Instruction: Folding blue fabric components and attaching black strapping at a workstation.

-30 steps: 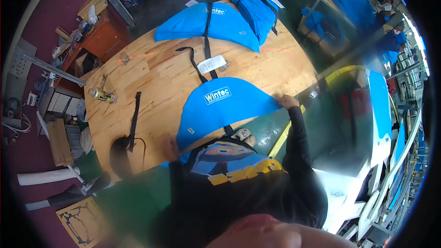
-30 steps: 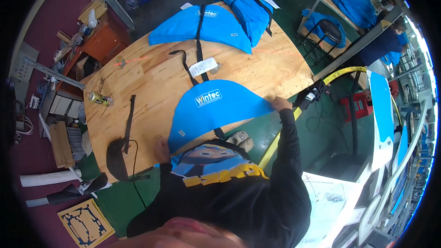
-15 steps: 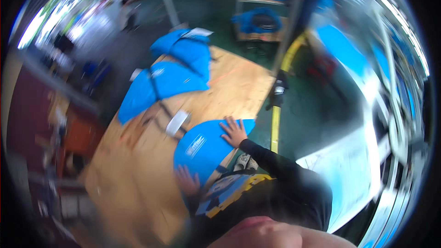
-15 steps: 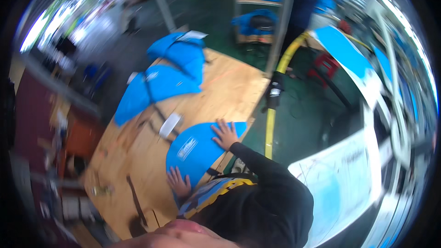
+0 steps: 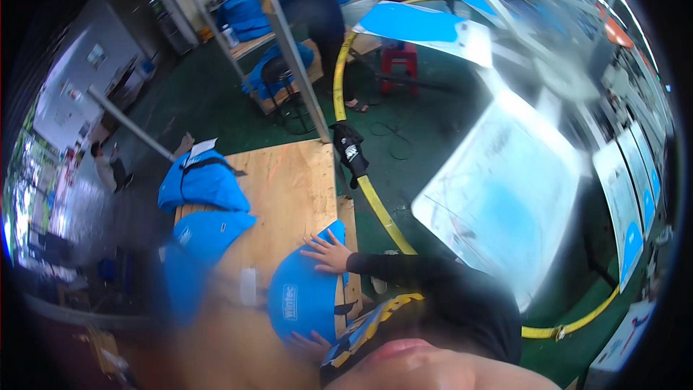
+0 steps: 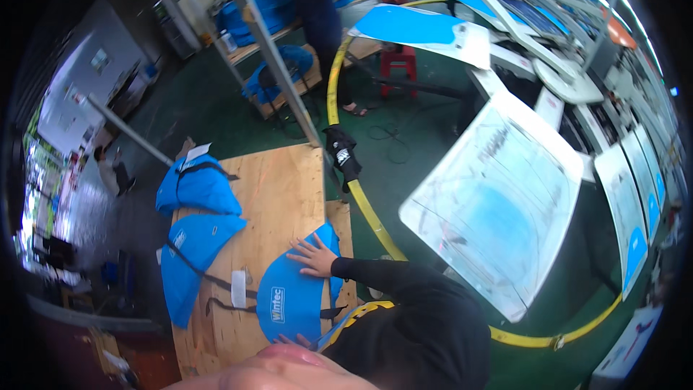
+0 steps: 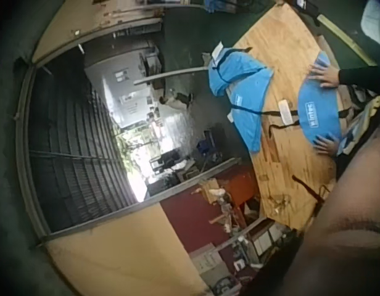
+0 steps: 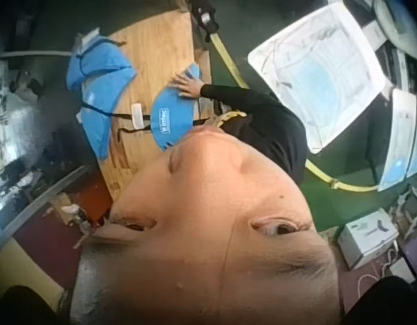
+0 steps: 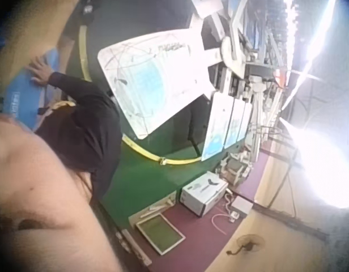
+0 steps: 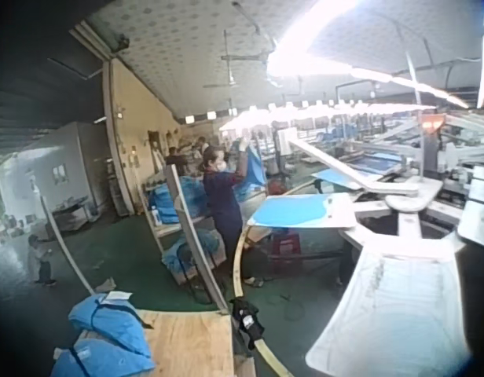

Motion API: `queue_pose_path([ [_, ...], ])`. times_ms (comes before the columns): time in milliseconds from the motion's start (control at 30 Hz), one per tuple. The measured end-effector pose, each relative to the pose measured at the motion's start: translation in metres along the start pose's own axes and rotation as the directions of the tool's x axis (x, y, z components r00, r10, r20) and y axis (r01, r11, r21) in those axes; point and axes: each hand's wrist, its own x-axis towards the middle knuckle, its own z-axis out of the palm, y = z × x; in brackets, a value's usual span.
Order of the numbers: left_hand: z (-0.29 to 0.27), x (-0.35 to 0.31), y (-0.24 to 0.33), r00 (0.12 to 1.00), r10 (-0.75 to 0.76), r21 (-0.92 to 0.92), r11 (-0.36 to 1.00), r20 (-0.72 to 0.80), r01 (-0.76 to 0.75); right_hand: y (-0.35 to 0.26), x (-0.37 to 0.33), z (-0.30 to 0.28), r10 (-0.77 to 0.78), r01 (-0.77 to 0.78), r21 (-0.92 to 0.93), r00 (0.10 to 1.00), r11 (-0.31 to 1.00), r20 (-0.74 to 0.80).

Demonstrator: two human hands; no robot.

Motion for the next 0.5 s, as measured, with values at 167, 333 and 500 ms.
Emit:
queue_pose_path([
  [167, -0.047, 0.068, 0.063, 0.989, 0.151, -0.114, 0.982, -0.008, -0.151, 0.020, -0.080, -0.048, 0.174, -0.145, 0.164, 0.969, 0.976, -0.175],
  [333, -0.064, 0.143, 0.174, 0.924, 0.378, -0.430, 0.825, -0.065, -0.368, 0.047, -0.209, -0.093, 0.515, -0.501, 0.118, 0.834, 0.857, -0.197],
  [500, -0.089, 0.151, 0.310, 0.754, 0.628, -0.533, 0.579, -0.191, -0.617, 0.064, -0.343, -0.155, 0.773, -0.796, 0.144, 0.500, 0.587, -0.389],
])
